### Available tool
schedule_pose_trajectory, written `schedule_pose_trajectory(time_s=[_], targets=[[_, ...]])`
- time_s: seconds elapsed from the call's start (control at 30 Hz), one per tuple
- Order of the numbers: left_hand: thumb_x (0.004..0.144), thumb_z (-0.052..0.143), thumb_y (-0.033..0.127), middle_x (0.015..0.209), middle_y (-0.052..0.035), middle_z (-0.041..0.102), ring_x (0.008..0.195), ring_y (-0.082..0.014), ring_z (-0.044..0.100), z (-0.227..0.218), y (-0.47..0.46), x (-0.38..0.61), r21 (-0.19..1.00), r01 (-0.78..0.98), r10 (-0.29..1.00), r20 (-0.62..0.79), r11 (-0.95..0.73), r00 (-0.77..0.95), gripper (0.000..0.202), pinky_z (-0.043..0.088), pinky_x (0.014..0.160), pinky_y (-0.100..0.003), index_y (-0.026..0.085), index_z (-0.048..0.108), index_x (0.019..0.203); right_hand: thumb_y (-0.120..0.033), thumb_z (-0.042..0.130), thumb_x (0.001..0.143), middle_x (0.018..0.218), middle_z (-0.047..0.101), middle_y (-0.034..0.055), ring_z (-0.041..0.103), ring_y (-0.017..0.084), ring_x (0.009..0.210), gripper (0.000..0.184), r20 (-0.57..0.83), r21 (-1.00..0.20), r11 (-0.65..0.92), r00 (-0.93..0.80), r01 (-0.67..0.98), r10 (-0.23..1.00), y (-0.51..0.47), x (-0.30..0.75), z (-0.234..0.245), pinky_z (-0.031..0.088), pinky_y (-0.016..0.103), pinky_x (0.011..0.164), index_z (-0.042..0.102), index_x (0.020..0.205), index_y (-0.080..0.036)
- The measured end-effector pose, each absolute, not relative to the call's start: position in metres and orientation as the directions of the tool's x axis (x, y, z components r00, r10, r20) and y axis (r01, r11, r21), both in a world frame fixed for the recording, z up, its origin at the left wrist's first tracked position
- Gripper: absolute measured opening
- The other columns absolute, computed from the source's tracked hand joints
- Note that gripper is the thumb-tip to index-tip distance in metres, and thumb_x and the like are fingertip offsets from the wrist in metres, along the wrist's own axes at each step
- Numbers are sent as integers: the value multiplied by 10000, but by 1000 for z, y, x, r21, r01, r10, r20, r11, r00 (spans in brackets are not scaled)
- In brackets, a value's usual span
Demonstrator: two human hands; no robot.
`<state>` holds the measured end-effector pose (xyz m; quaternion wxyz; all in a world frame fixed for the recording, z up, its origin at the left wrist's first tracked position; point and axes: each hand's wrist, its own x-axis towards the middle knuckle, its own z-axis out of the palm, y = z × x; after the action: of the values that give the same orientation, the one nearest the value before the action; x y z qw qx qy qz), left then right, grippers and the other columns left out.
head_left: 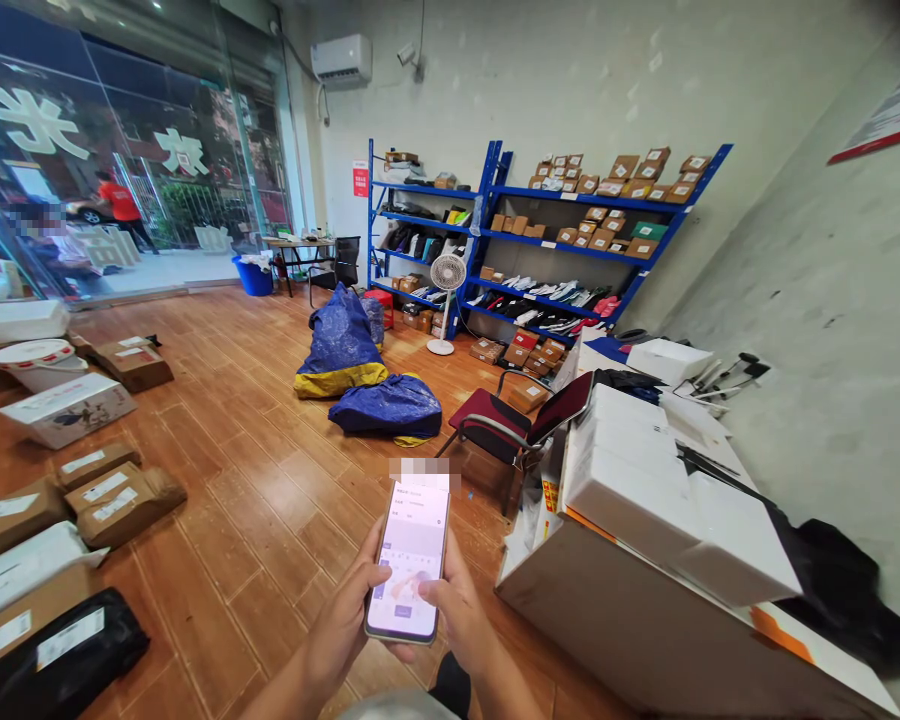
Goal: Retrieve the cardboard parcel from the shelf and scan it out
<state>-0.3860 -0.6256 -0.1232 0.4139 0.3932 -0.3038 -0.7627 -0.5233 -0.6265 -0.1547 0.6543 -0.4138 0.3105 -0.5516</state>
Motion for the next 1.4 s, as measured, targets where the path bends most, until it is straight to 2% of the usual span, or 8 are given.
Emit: schedule_pose_trajectory(time_s=[0.23,0.4,0.67,0.83,0.97,1.07,1.23,1.4], targets=[[802,517,300,972,-102,643,648,-217,635,-116,-624,-391,796,372,-872,-376,-477,-313,763,533,407,-307,248,97,1436,-212,584,661,995,669,8,587,193,819,521,56,-873,55,210,485,-976,-625,-524,-156,467,308,692,473,1169,-242],[793,563,339,662,-15,593,516,-167,586,-111,-624,-396,841,298,-884,-376,-451,-277,751,485,347,-234,219,160,1416,-244,534,710,1069,643,30,579,213,879,518,71,-901,37,232,431,-970,-624,-525,-152,462,336,766,446,1220,-225],[786,484,302,1041,-117,629,736,-238,639,-117,-624,-388,804,370,-871,-340,-465,-354,754,525,402,-279,241,93,1428,-319,437,823,1160,612,56,537,237,1036,437,93,-954,-37,174,298,-980,-625,-527,-147,411,364,897,452,1246,-208],[799,469,307,1076,-119,624,745,-244,639,-117,-622,-388,787,386,-866,-360,-482,-348,750,535,417,-303,254,77,1435,-337,510,769,1135,629,52,581,233,958,467,69,-921,16,204,390,-977,-625,-527,-155,462,355,803,456,1217,-214],[816,449,311,1098,-115,618,731,-236,647,-117,-621,-388,774,417,-867,-333,-476,-371,684,532,418,-293,265,147,1429,-387,718,610,1051,643,66,609,237,871,703,60,-932,30,234,362,-970,-624,-526,-159,487,351,720,401,1216,-224],[824,442,309,1103,-116,619,752,-244,653,-117,-620,-389,759,445,-867,-313,-474,-389,697,519,406,-278,283,105,1434,-415,762,573,1048,635,85,620,236,835,803,46,-953,33,252,302,-967,-623,-526,-159,496,364,706,350,1237,-231],[834,411,296,1197,-119,576,767,-247,643,-116,-620,-389,782,426,-879,-315,-454,-358,683,526,418,-294,266,98,1440,-473,748,587,1056,629,67,585,224,864,769,85,-904,35,259,427,-962,-622,-527,-160,480,340,700,407,1234,-233],[817,417,302,1206,-126,567,720,-230,632,-115,-621,-389,800,381,-870,-329,-463,-367,749,526,430,-299,260,9,1443,-464,722,649,985,635,47,581,184,791,649,53,-930,25,203,366,-978,-622,-525,-153,470,312,664,429,1179,-233]])
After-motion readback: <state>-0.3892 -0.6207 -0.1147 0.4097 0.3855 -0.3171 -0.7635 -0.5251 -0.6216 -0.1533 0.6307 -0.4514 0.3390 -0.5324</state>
